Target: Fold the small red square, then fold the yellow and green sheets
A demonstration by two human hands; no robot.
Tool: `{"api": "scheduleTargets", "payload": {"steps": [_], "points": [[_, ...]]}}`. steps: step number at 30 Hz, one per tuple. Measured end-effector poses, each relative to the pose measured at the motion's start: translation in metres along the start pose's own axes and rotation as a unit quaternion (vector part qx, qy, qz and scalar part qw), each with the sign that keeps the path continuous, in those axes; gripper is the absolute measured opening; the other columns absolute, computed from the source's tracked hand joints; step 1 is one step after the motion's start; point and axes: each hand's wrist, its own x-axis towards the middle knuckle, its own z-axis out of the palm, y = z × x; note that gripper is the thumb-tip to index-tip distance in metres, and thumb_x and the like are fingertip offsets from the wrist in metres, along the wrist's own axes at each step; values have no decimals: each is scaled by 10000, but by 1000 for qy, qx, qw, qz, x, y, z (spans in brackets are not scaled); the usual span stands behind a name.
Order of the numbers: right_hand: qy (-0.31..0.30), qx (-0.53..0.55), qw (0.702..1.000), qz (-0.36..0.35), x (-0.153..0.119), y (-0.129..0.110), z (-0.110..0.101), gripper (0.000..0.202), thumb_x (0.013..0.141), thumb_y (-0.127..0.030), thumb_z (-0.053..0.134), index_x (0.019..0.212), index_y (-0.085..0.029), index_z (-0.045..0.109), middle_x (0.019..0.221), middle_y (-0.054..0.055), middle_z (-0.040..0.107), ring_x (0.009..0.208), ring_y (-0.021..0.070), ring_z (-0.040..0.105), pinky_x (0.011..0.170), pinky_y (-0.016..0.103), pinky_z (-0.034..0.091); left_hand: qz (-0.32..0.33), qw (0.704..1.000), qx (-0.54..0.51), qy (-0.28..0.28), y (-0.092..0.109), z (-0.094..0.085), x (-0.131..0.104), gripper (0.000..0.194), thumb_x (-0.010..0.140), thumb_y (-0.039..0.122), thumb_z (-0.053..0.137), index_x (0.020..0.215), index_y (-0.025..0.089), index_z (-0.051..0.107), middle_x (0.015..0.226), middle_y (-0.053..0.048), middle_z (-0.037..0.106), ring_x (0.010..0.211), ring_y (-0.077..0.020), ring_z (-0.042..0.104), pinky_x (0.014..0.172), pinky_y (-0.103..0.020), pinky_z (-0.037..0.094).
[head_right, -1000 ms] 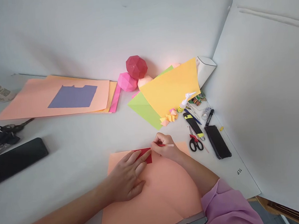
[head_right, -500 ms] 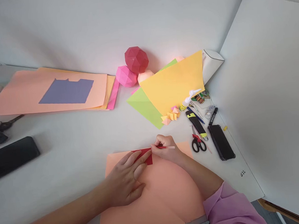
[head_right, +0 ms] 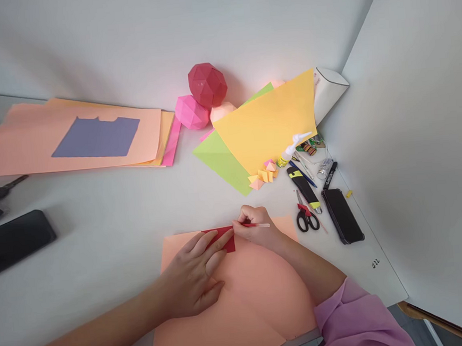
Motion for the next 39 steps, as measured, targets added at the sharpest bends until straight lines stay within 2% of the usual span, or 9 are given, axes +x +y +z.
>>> {"api": "scheduleTargets", "payload": {"steps": [32,36,39], "points": [[-10,28,1000,-3,-1,0,1,261,744,-300,623,593,-188,442,505,-75,432,442,54,328,411,189,251,1,1000,7,-7,1,-3,1,313,809,327,500,1052,143,571,1465,-119,391,1230,-343,385,1029,-507,321],[23,105,994,0,6,5,-1,304,748,-352,644,616,-204,413,448,-96,440,369,51,348,381,185,265,3,1000,12,-11,0,-3,1,332,819,346,492,1069,140,567,1445,-125,417,1229,-349,380,1025,-515,323],[42,196,980,-10,15,12,-7,346,750,-417,663,664,-209,400,513,-81,540,345,43,361,360,177,255,7,1000,14,-9,-1,-3,2,321,832,351,491,1069,149,567,1416,-119,455,1214,-340,395,1003,-512,345]]}}
